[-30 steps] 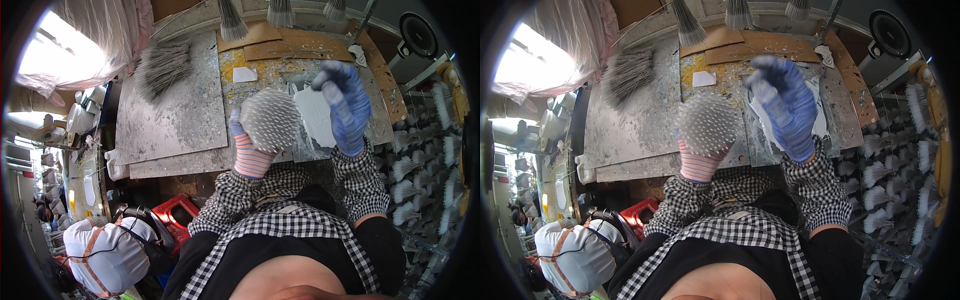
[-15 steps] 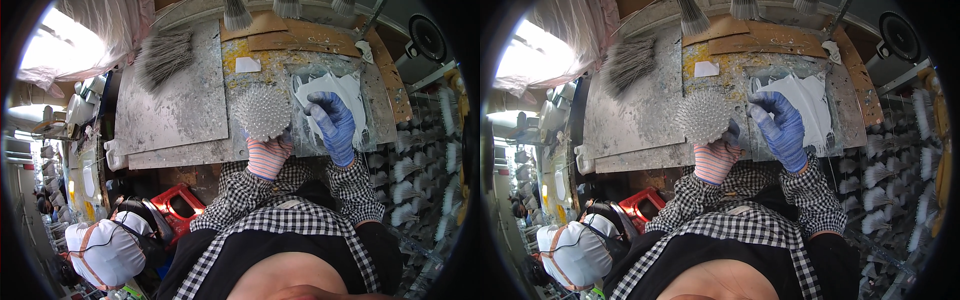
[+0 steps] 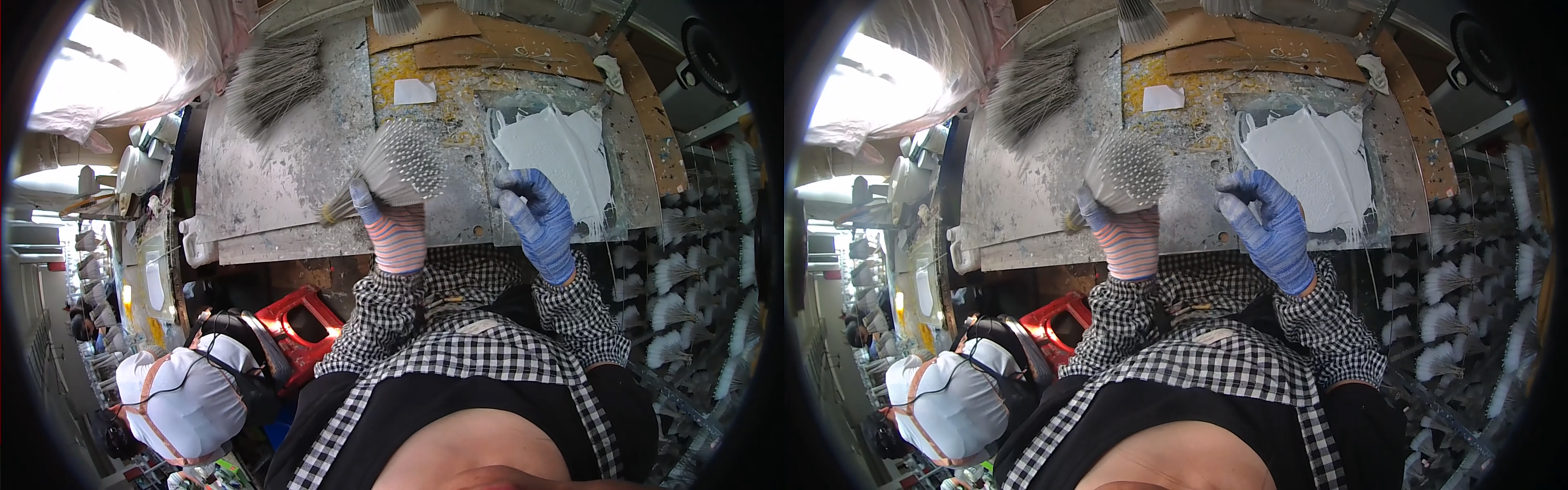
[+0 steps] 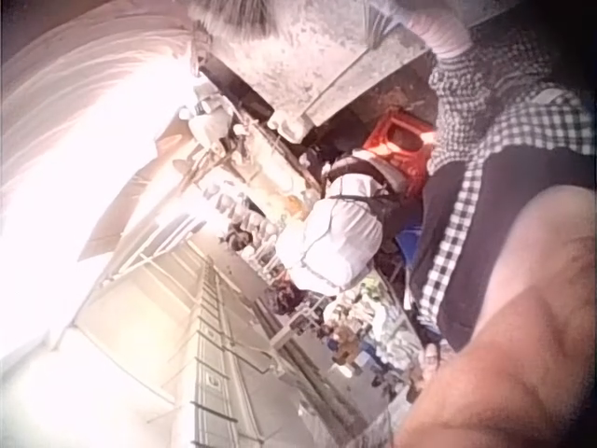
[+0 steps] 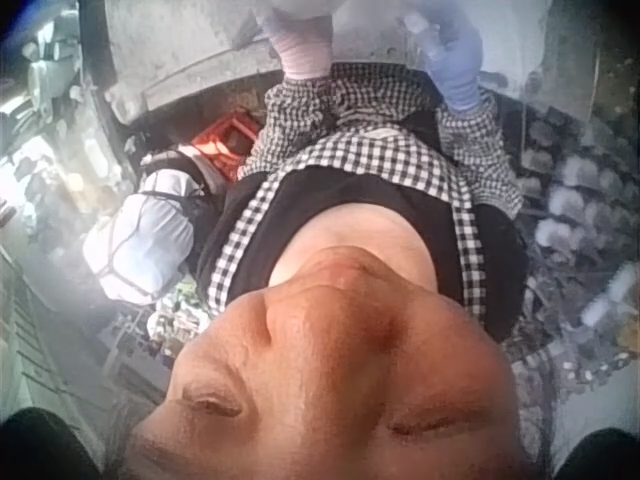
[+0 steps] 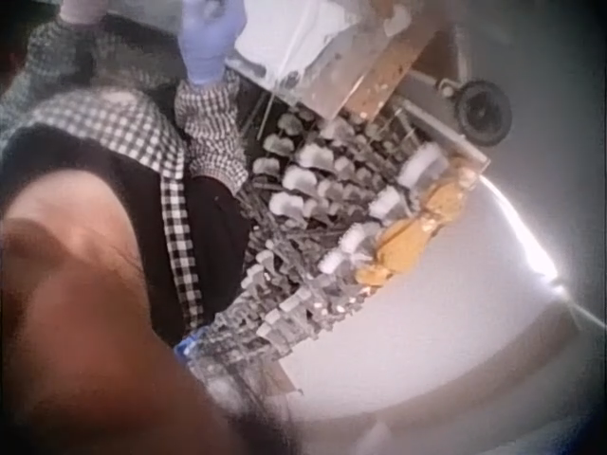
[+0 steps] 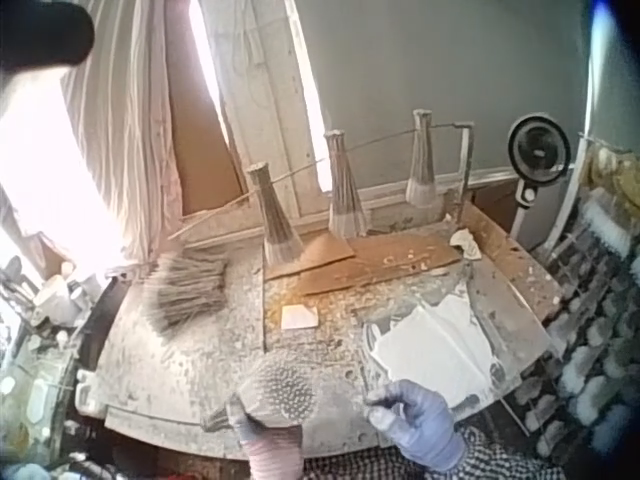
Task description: Dipping bundles of industrial brush bristles into a white adhesive paste and arranging them for assembly.
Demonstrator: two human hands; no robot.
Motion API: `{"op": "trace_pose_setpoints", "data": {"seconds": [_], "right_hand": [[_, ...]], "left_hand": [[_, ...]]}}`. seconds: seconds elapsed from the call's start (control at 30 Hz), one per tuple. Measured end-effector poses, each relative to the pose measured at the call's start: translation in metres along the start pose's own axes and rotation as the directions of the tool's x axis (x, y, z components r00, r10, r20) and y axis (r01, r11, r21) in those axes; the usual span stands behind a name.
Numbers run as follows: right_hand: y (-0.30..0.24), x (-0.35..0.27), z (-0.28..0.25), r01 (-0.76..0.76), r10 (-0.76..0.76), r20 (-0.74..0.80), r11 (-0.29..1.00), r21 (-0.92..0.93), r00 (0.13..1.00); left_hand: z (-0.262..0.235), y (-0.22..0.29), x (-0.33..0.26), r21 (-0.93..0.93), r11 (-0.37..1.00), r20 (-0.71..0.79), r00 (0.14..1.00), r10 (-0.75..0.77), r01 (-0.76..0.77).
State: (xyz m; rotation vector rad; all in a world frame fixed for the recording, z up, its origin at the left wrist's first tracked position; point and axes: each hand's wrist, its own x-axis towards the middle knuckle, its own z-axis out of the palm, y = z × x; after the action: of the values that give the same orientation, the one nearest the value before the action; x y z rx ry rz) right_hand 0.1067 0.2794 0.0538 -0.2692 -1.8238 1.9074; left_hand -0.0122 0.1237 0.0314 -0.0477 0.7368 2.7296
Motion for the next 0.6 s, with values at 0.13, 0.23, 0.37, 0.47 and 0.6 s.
{"op": "trace_pose_setpoints", "data": {"seconds": [0.13,0.23,0.37,0.47,0.6], "right_hand": [[-0.004,0.011,0.009,0.147,-0.140,0.080,0.985,-0.085,0.987],[-0.024,0.038,0.026,0.350,-0.310,0.224,0.922,-0.166,0.924],[-0.017,0.067,0.040,0.517,-0.398,0.356,0.776,-0.360,0.846],[-0.008,0.078,0.040,0.409,-0.127,0.503,0.762,-0.502,0.855],[-0.005,0.078,0.040,0.441,-0.103,0.546,0.720,-0.536,0.831]], "left_hand": [[-0.037,0.024,0.019,0.350,0.926,0.041,0.990,0.134,-0.140],[-0.031,0.038,0.021,0.481,0.864,0.019,0.987,0.162,-0.152],[-0.011,0.041,0.028,0.404,0.914,0.027,0.999,0.021,-0.031],[-0.007,0.041,0.029,0.548,0.837,0.005,1.000,-0.026,0.019],[-0.002,0.041,0.028,0.657,0.753,0.130,0.983,-0.128,0.011]]}}
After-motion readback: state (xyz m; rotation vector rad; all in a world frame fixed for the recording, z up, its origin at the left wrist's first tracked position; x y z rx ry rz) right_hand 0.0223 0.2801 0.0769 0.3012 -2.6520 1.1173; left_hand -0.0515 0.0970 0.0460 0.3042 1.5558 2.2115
